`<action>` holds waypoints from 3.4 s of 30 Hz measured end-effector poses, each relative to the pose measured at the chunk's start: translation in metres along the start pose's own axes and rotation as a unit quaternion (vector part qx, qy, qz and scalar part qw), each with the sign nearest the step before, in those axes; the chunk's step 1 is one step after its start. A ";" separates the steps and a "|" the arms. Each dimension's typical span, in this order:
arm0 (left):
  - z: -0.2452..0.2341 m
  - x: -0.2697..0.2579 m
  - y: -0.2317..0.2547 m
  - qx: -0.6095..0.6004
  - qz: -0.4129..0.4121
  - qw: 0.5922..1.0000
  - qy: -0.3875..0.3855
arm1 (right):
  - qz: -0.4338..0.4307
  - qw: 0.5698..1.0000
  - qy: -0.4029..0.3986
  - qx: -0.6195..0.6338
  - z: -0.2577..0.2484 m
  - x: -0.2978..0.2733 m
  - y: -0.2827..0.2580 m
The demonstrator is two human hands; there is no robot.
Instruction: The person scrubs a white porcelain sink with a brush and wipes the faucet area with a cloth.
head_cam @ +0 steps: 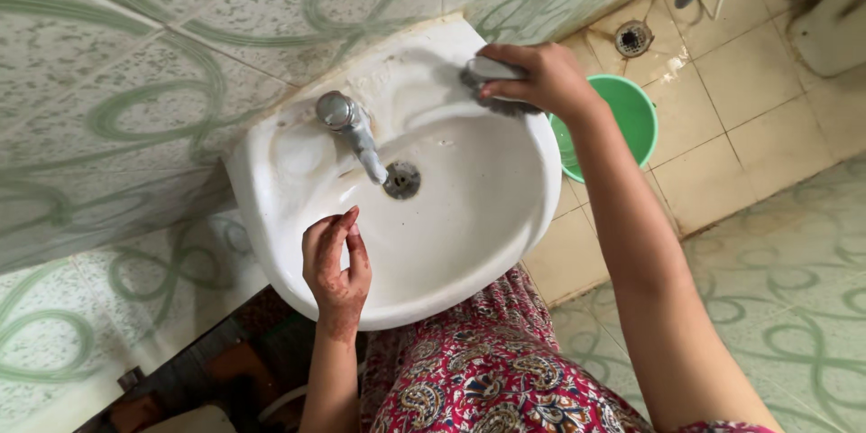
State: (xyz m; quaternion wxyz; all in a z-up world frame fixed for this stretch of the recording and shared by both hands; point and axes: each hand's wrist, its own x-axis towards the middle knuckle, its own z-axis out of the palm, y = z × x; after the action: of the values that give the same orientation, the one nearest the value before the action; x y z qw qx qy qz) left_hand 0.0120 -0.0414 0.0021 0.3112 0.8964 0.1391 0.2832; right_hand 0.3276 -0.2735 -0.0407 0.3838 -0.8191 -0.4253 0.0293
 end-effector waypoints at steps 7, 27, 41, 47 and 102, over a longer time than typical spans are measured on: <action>-0.008 0.005 -0.007 0.004 -0.001 1.000 0.006 | 0.165 0.984 -0.053 0.048 -0.024 -0.121 -0.034; -0.039 -0.019 -0.036 0.000 -0.019 0.999 0.030 | 0.091 0.966 -0.180 -0.164 -0.011 -0.095 -0.125; -0.130 -0.075 -0.077 0.039 -0.065 0.989 0.125 | 0.007 0.907 -0.417 0.063 0.254 -0.045 -0.184; -0.143 -0.083 -0.092 0.043 -0.077 0.988 0.127 | -0.044 0.871 -0.483 0.074 0.238 -0.043 -0.172; -0.164 -0.084 -0.115 0.029 -0.087 0.992 0.088 | 0.003 0.773 -0.609 -0.177 0.162 -0.031 -0.142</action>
State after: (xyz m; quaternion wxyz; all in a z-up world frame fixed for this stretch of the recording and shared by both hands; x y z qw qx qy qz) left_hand -0.1610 0.0898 -0.0005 0.2954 0.8611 0.2519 0.3283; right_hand 0.1515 -0.1492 -0.0711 -0.1073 -0.6849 -0.5654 0.4469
